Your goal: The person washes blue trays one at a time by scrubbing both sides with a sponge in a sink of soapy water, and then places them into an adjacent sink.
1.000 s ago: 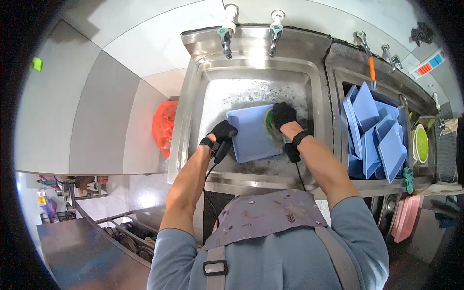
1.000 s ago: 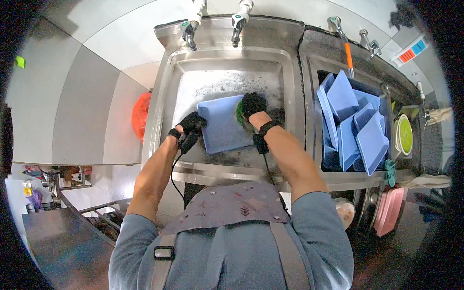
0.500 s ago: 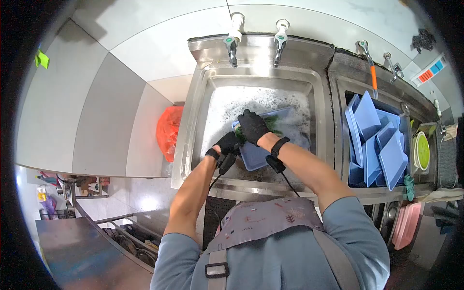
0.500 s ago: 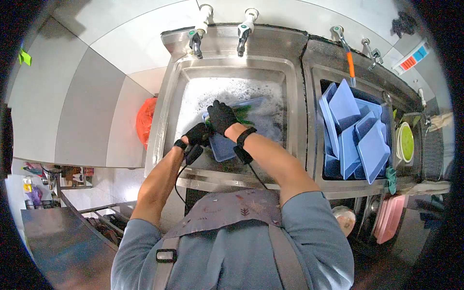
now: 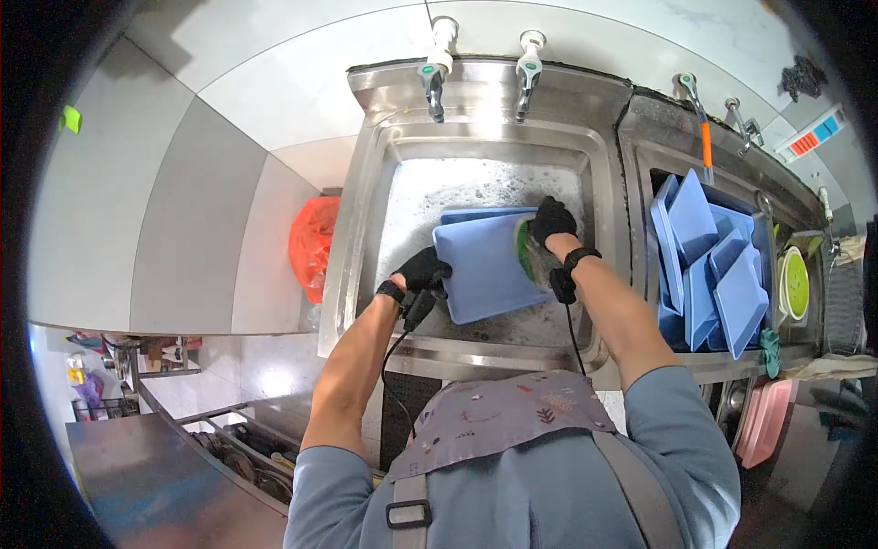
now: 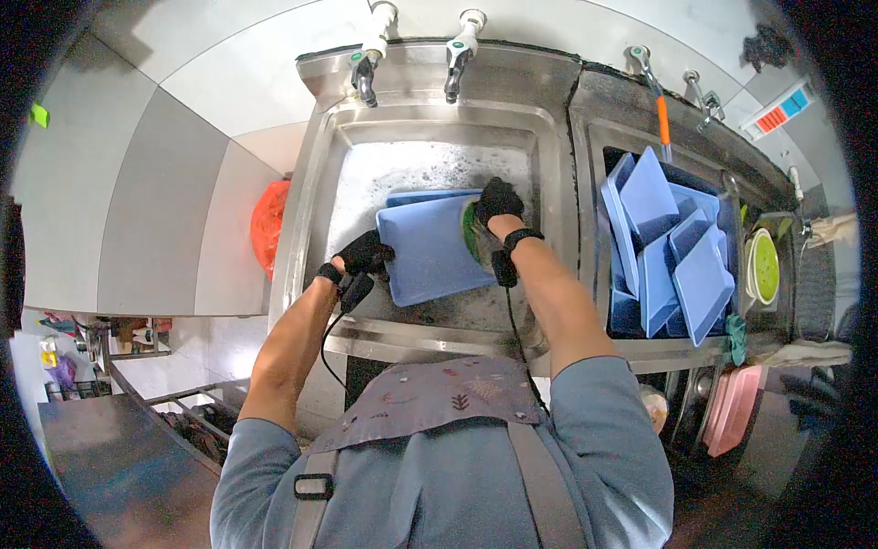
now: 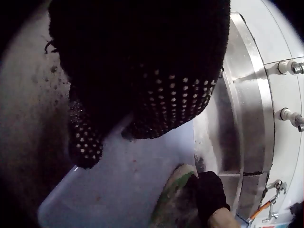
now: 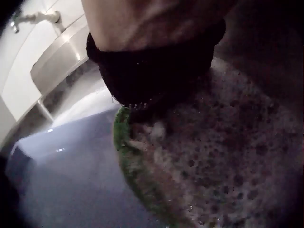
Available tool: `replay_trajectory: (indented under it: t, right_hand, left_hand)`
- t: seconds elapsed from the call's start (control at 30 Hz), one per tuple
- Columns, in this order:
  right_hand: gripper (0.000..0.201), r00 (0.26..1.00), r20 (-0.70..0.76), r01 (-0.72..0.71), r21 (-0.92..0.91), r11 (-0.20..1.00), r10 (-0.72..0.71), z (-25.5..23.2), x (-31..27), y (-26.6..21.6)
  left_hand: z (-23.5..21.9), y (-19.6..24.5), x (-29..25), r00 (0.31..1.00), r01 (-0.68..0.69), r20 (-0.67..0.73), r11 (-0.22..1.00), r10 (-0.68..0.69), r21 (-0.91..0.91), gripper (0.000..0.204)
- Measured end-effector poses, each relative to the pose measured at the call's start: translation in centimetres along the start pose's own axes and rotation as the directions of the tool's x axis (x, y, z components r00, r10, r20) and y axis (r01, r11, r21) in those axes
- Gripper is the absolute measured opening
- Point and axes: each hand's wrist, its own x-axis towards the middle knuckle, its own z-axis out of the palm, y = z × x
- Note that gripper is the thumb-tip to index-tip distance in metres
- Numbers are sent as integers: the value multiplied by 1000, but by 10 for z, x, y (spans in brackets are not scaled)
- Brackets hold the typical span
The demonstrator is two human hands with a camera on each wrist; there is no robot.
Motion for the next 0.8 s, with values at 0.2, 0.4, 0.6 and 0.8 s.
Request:
replay_trajectory:
  t: [0.2,0.4,0.6,0.8]
  right_hand:
    - [34,973,-177,162,65,985,-149,40,-11,-24]
    - [32,938,59,332,137,933,-342,-3,-44,-117]
    - [26,812,-161,571,417,707,-561,19,-38,-122]
    - [32,695,309,211,776,595,-650,3,-57,-117]
  left_hand:
    - [7,-6,19,980,-196,35,944,194,265,47]
    - [19,12,3,982,-184,51,983,182,31,51]
    - [11,13,-7,988,-153,-31,986,151,-72,47]
    - [21,23,-6,985,-109,-156,972,77,-208,44]
